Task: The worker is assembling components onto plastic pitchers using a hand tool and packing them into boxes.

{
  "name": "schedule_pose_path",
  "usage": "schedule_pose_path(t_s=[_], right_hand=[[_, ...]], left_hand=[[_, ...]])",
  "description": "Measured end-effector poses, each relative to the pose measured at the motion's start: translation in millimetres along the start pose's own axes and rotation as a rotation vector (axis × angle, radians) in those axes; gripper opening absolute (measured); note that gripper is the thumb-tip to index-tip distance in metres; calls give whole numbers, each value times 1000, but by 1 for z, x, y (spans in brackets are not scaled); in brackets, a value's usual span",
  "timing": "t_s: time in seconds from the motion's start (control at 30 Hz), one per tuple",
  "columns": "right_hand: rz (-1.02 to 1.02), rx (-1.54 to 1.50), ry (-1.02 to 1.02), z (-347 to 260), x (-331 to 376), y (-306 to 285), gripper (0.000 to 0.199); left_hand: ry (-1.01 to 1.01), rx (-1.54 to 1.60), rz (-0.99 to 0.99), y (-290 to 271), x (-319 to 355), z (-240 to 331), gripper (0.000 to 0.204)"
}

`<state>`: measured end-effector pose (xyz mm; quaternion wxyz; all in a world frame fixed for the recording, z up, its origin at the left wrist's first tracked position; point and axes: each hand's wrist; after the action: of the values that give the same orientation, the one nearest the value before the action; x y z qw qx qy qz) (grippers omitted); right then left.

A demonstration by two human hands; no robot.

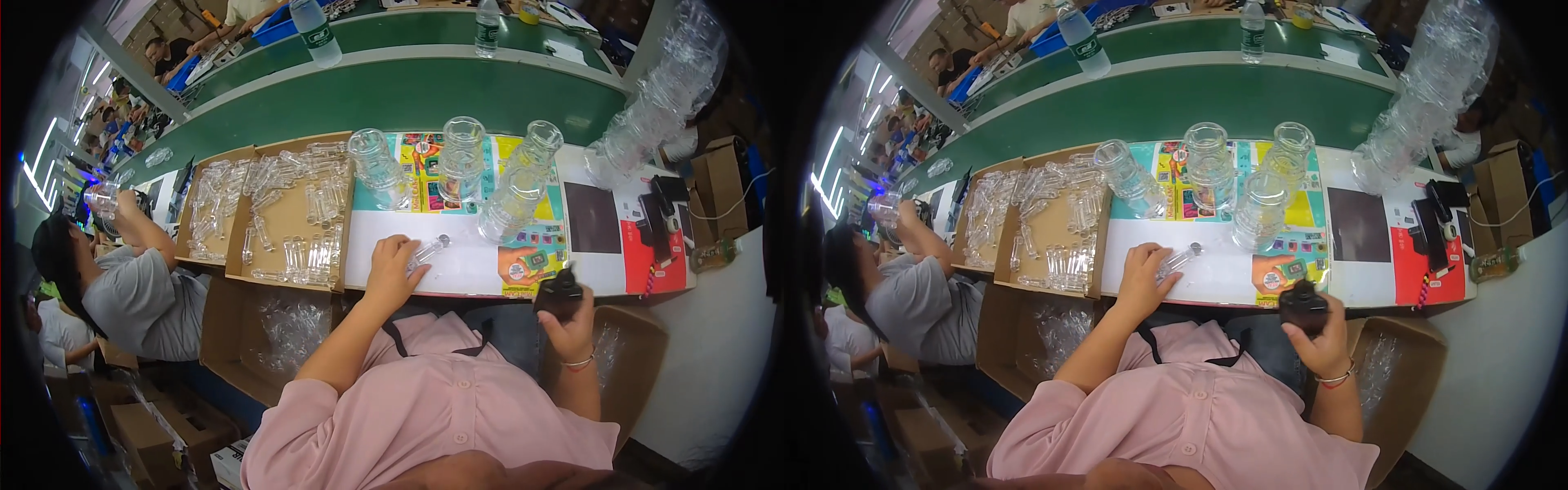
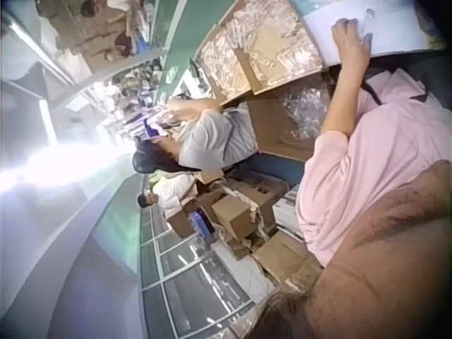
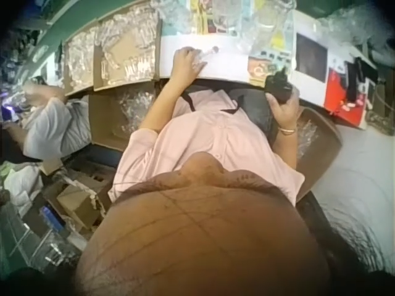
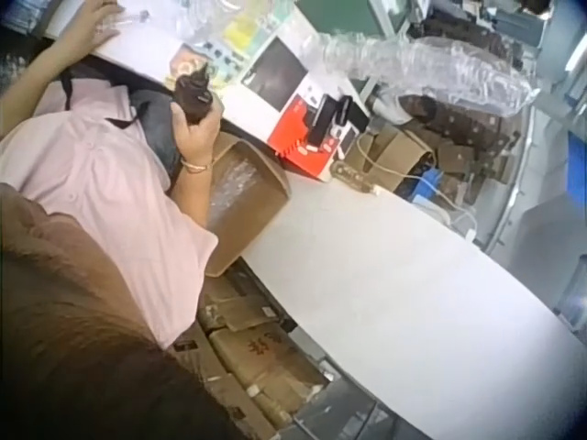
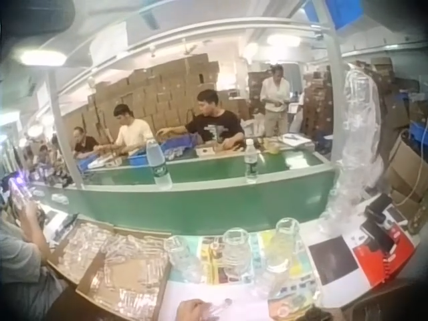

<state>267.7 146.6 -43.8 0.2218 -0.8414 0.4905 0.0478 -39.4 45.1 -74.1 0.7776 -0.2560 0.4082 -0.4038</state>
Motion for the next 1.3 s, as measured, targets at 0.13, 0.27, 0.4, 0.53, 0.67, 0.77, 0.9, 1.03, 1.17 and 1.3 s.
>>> schedule_pose_path(t_s=[0.13, 0.27, 0.4, 0.53, 0.67, 0.77, 0.9, 1.03, 1.17, 1.3], right_hand=[[-115, -67, 1, -1, -8, 18, 54], [-193, -333, 27, -4, -17, 42, 53], [-196, -311, -40, -20, -36, 50, 58], [5, -474, -39, -52, -59, 56, 63], [167, -922, -9, -97, -74, 75, 54], [53, -1177, -73, -95, -88, 75, 42], [267, -1393, 5, -103, -96, 78, 40], [146, -1508, 35, -106, -98, 80, 41], [308, -1275, 194, -117, -88, 101, 42], [300, -875, 9, -122, -81, 107, 51]], left_hand=[[-108, 41, -52, -17, 16, -8, 38], [-276, 390, 35, -42, 15, 17, 32], [-405, 757, 106, -58, 21, 18, 31], [-433, 1123, 161, -75, 19, 33, 33], [-349, 1160, 152, -82, 15, 42, 34], [-332, 1197, 167, -83, 17, 49, 35], [-220, 994, 160, -87, 23, 52, 36], [-107, 922, 170, -87, 25, 51, 38], [-157, 943, 144, -90, 28, 53, 39], [-74, 852, 188, -88, 27, 52, 39]])
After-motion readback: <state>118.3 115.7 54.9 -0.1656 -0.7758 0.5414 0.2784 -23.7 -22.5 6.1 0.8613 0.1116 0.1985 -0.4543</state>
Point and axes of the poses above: each hand's wrist, its own x-axis away from the middle knuckle, its own y-axis out of the palm, z = x × y, and after that the axes turned 4 degrees about z, right-handed
